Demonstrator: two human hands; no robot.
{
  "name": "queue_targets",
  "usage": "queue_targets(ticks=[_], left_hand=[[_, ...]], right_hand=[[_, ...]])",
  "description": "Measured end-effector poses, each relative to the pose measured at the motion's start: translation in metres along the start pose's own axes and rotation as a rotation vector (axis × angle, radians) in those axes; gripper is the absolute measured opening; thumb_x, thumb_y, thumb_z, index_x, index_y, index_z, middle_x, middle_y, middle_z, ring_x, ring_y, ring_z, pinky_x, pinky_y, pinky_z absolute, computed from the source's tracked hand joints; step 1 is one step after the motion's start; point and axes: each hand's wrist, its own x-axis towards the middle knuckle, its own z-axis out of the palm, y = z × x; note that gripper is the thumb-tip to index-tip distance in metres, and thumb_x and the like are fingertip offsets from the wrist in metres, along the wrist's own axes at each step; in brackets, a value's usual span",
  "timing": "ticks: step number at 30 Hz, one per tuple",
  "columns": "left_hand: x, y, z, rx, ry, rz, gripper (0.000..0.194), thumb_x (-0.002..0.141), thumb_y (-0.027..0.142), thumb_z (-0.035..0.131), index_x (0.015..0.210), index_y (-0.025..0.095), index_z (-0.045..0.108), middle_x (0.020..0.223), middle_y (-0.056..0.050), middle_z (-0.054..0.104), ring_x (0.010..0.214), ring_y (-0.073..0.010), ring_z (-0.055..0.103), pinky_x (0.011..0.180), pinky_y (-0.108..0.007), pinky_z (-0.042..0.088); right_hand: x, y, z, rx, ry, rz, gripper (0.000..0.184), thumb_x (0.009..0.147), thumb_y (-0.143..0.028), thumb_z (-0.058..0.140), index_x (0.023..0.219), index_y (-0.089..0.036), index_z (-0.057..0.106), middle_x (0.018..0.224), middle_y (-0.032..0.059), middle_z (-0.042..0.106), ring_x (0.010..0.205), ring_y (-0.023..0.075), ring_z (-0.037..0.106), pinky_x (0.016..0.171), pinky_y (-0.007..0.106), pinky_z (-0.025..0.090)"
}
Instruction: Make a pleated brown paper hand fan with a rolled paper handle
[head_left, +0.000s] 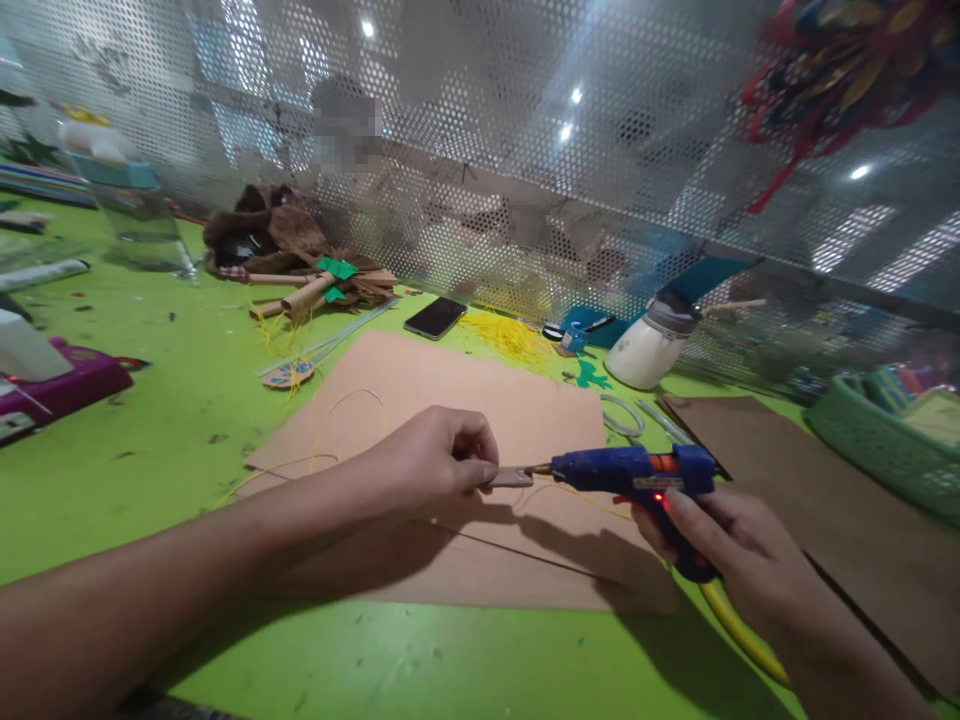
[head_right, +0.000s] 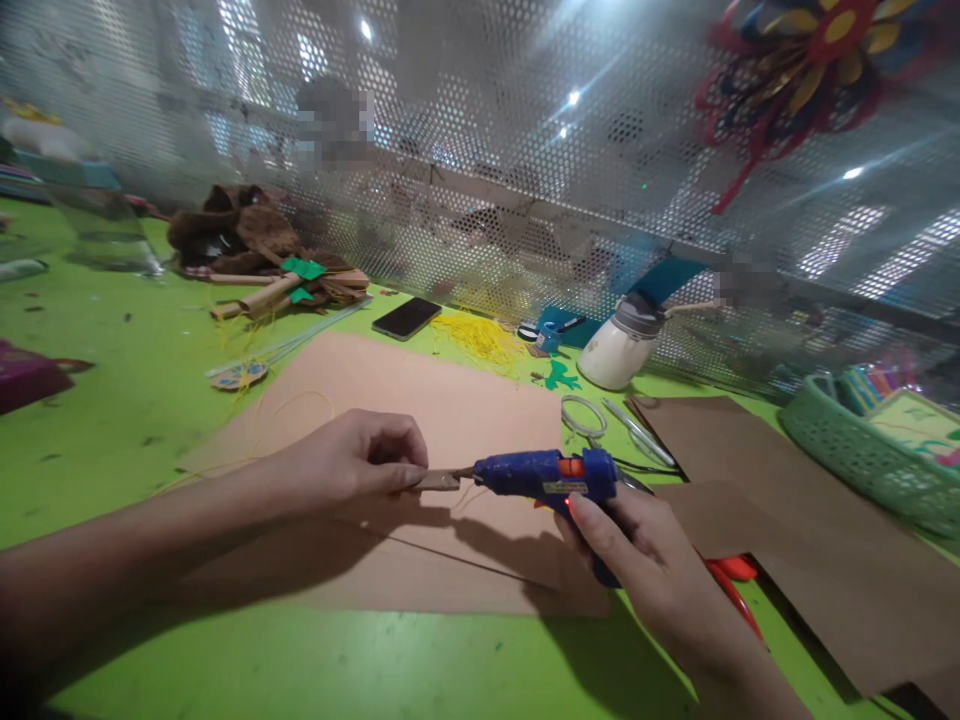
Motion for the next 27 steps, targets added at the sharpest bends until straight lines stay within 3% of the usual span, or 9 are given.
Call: queue_targets(ticks=[17,27], left_hand=[[-0.001,0.003,0.0,-0.04,-0.029,-0.009,0.004,0.072,0.017,0.063,0.07,0.014,0.06,0.06,0.001,0.062,0.058,-0.0106,0.053,0.056,-0.022,0.039],[-0.001,0.003,0.0,-0.048,-0.031,-0.018,0.005,0.071,0.017,0.063,0.069,0.014,0.06,0.059,0.002,0.061,0.056,-0.0096,0.051,0.054,-0.021,0.036]], right_hand=[[0.001,-0.004,0.006,0.04,0.032,0.008,0.049,0.089,-0.057,0.051,0.067,-0.015,0.062,0.061,0.0025,0.053,0.055,0.0127,0.046,0.049,0.025,0.034],[-0.001,-0.004,0.006,0.096,-0.019,0.037,0.05,0.087,-0.06,0.052,0.068,-0.015,0.063,0.06,0.0018,0.052,0.054,0.012,0.045,0.048,0.024,0.032]])
